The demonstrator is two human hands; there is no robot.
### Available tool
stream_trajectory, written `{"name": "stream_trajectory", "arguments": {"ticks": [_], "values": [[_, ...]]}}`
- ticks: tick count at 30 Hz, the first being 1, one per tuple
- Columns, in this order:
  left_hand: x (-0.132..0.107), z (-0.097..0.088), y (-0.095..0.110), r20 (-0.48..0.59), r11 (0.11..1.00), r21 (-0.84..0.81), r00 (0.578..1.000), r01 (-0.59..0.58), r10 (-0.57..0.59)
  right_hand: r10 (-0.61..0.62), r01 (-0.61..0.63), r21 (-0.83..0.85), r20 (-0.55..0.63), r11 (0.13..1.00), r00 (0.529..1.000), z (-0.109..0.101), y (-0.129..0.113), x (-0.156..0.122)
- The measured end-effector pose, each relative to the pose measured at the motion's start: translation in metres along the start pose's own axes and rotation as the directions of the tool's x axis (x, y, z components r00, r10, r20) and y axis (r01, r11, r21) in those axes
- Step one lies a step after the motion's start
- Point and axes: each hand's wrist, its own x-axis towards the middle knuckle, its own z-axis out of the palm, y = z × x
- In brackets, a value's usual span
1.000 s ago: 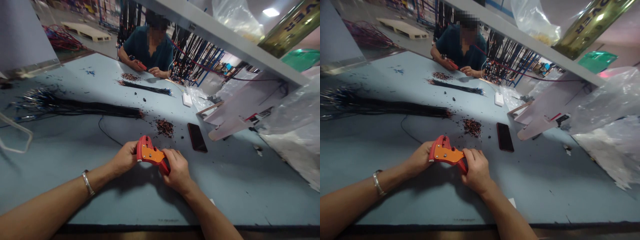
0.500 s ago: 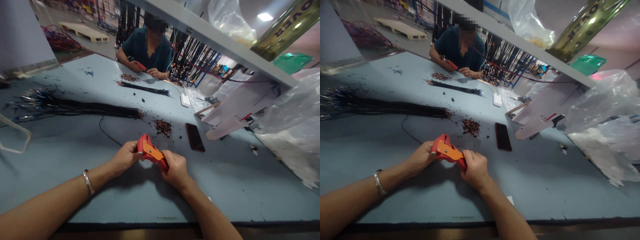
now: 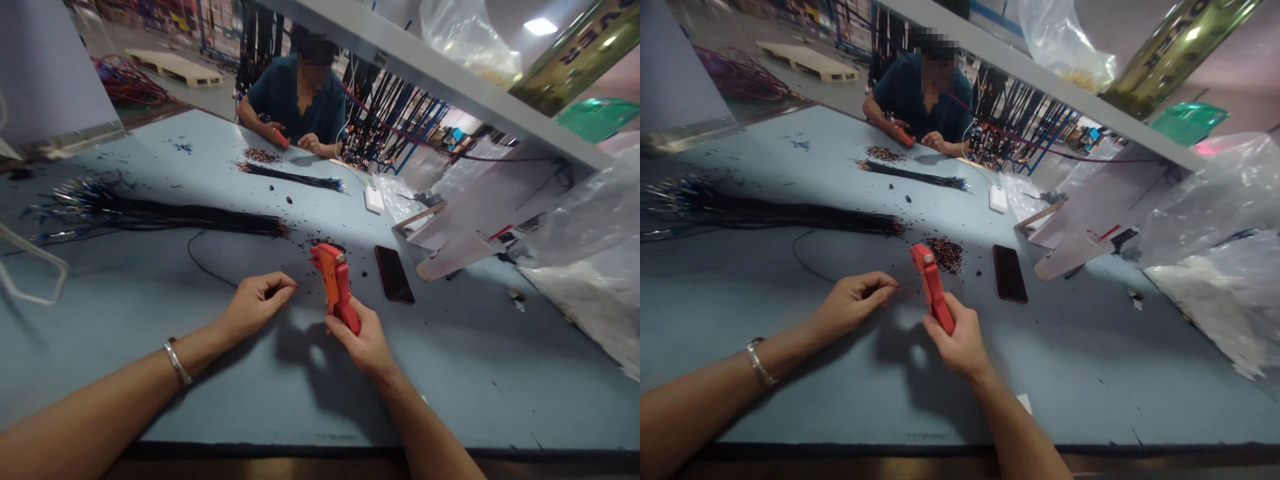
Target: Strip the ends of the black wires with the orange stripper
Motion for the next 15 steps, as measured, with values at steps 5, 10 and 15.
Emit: {"name": "stream_trajectory", "arguments": {"ticks": [5, 10, 15], "values": [[0.004, -0.006, -0.007, -0.047, 0.996, 0.087, 0.999, -0.004, 0.008, 0.113, -0.241, 0.475, 0.283, 0.846, 0.952, -0.006, 0.001, -0.001], [0.007, -0.011, -0.009, -0.077, 0.989, 0.144, 0.997, 0.024, -0.013, 0.148, -0.4, 0.642, 0.41, 0.654, 0.9, -0.001, -0.004, -0.004], [0.007, -0.012, -0.008, -0.106, 0.979, 0.191, 0.993, 0.068, -0.048, 0.16, -0.433, 0.679, 0.428, 0.592, 0.89, 0.001, -0.003, -0.006]]}}
